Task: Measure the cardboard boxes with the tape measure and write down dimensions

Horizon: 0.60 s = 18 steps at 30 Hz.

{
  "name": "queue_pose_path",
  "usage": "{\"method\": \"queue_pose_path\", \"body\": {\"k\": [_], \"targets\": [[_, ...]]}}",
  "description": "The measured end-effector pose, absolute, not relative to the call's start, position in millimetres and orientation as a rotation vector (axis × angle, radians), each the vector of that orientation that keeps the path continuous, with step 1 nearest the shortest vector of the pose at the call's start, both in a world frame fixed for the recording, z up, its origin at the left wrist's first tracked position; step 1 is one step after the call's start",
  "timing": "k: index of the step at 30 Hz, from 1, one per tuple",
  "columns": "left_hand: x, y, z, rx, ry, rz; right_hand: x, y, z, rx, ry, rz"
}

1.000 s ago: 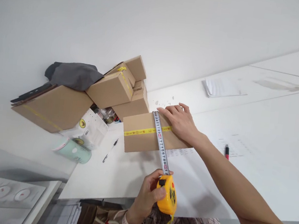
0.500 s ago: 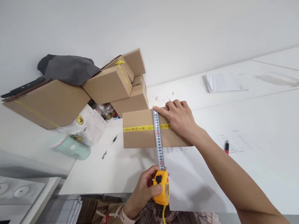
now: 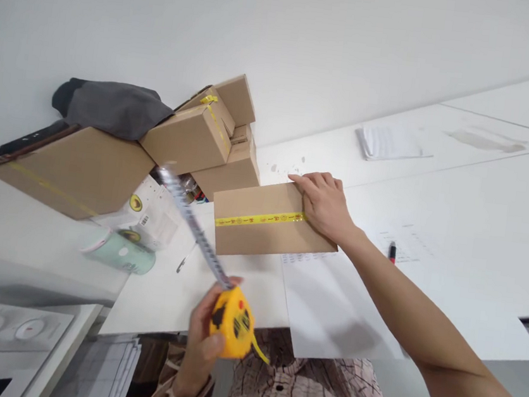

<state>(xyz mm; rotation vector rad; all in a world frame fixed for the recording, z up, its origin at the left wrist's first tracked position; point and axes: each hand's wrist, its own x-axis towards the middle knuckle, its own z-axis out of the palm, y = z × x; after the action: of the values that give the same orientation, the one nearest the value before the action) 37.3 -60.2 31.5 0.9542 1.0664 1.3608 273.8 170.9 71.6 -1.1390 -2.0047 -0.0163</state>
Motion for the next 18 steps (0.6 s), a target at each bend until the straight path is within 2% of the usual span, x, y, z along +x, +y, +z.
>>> {"method": "queue_pose_path", "body": {"k": [3,5,13,18], "targets": [[17.0,-56.8,37.3,1.010,1.315,1.629,277.4,175.0,66.5,-1.121,-1.940,0.076],[10.7,-52.4,35.2,1.013,1.389,1.672,278.3,186.5,64.8,-1.121,-1.910,0.144],[39.9,-67.7,8.9,0.970,1.202,1.341,278.0,263.6,61.8,-1.257,-1.891,0.363],[45.9,-77.2,-2.4,0.993,1.155,1.225,276.4,241.8,65.2,-1.268,-1.842,0.289]]}}
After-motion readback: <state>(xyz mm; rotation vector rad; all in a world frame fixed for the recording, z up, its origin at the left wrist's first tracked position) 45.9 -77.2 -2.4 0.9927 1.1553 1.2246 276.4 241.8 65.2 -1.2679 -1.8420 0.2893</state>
